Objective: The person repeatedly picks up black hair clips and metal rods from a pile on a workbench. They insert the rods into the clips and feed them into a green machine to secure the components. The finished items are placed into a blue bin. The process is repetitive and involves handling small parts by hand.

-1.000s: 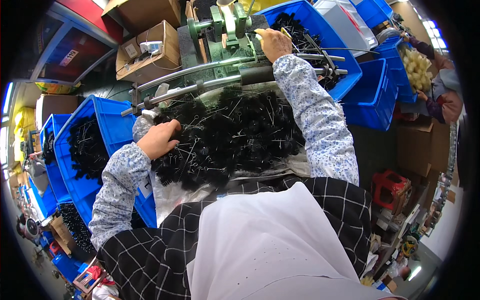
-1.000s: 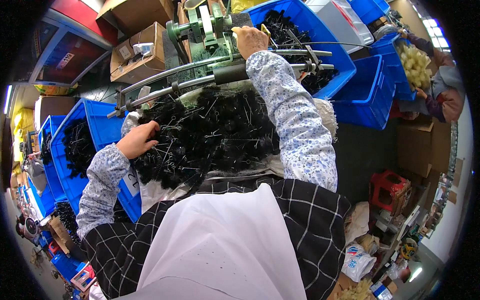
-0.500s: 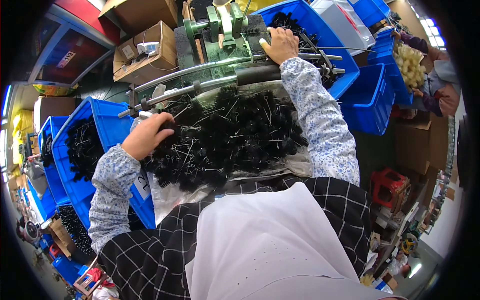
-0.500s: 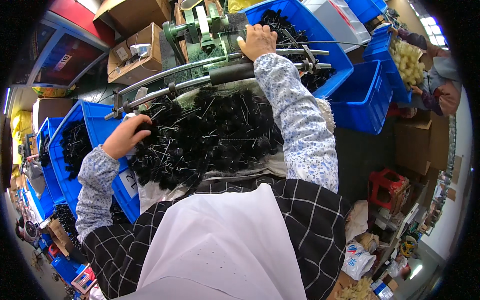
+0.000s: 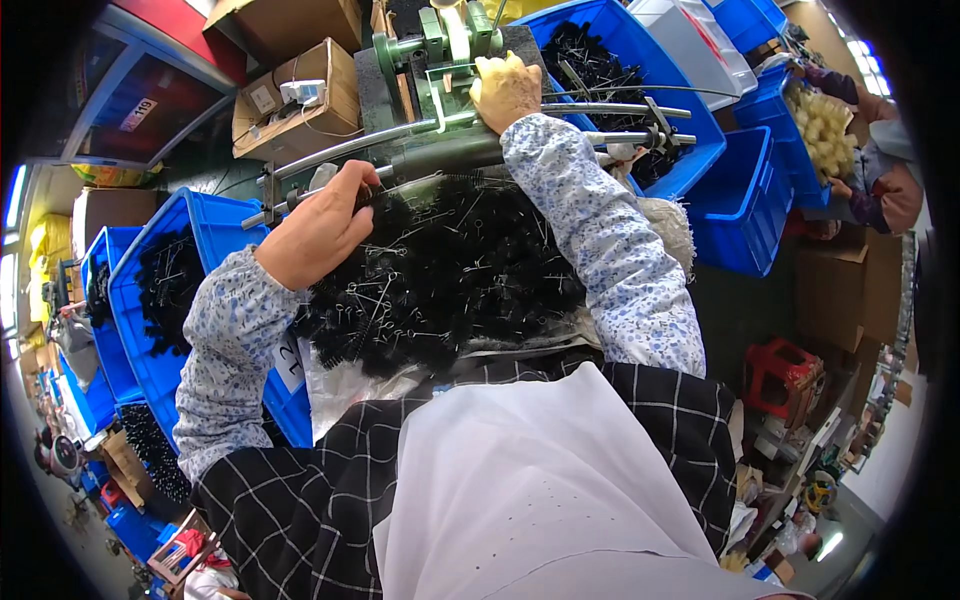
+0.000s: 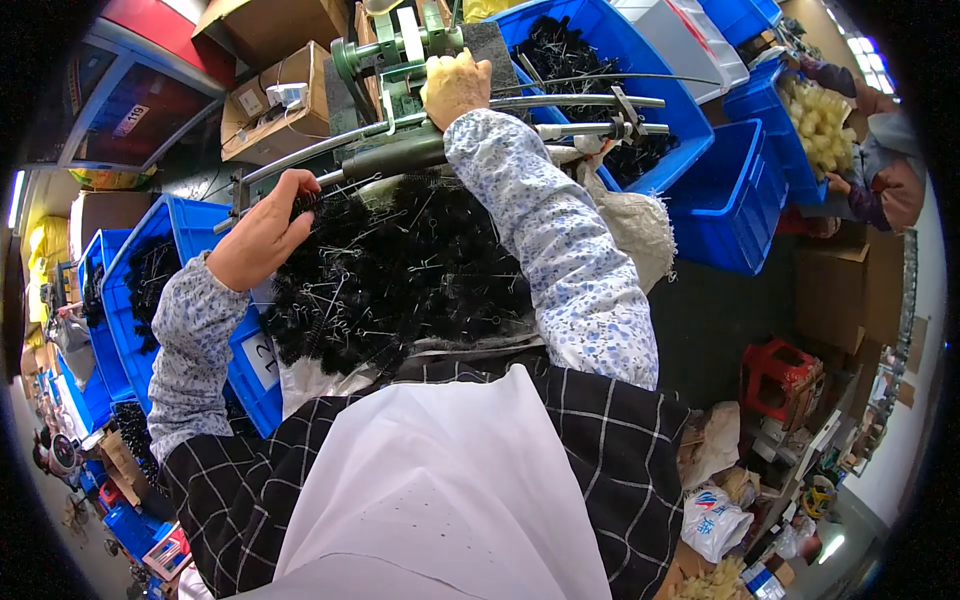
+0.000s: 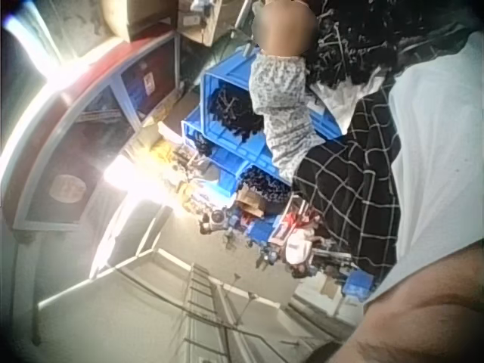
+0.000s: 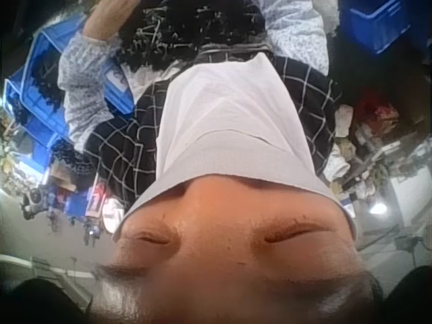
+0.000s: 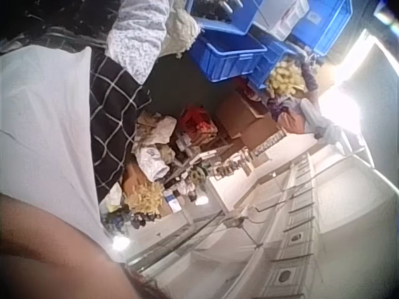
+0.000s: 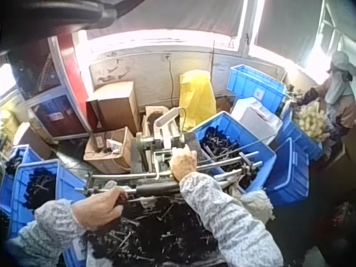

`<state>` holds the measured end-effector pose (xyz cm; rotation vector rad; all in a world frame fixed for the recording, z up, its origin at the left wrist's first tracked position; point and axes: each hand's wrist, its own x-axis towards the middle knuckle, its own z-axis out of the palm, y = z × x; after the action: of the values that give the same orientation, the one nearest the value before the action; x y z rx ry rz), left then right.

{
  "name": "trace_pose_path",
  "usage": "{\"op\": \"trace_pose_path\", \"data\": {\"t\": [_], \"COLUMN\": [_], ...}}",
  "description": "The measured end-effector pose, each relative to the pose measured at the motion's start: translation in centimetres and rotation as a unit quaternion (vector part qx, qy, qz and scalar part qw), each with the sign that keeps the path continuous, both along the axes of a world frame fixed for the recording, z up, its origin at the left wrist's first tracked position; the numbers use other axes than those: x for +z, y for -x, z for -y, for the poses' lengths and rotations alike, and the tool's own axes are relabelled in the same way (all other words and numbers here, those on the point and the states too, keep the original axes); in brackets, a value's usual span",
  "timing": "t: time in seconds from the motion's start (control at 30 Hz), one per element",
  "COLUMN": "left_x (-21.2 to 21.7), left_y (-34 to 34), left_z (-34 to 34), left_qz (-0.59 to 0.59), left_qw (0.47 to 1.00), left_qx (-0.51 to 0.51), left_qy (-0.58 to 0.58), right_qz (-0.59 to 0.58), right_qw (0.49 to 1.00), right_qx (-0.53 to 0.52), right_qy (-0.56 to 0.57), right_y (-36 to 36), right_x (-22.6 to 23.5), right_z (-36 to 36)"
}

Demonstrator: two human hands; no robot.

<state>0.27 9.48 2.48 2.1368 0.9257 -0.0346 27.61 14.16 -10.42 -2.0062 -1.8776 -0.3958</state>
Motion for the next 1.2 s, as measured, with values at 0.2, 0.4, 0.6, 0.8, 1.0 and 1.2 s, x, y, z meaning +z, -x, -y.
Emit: {"op": "trace_pose_path", "data": {"t": [0.2,0.4,0.6,0.8,1.0,1.2], "left_x": [-0.1,-0.9,-1.0,-2.9,-3.2,-7.7], "left_y": [1.5,1.1,-0.6,-3.7,-3.5,2.5], "left_z": [-0.6,-1.0,-0.8,-0.3,0.9,0.4], "left_qz": [0.1,0.126,0.173,0.212,0.203,-0.052], "left_qw": [0.991,0.986,0.979,0.974,0.971,0.973], "left_qx": [-0.041,-0.022,-0.045,0.02,0.05,-0.074], "left_qy": [-0.08,-0.111,-0.102,-0.077,-0.115,-0.212], "right_qz": [0.012,-0.003,0.112,-0.272,-0.342,0.018], "right_qw": [0.999,0.99,0.98,0.93,0.886,0.997], "right_qx": [-0.025,-0.09,-0.121,0.171,0.241,-0.025], "right_qy": [0.033,0.107,0.111,0.18,0.2,0.066], "right_y": [-5.2,-10.2,-13.3,-3.5,3.1,-5.0], "right_x": [0.3,1.1,4.8,8.3,5.8,2.7], "right_z": [1.2,-0.3,1.2,6.1,8.2,2.4]}}
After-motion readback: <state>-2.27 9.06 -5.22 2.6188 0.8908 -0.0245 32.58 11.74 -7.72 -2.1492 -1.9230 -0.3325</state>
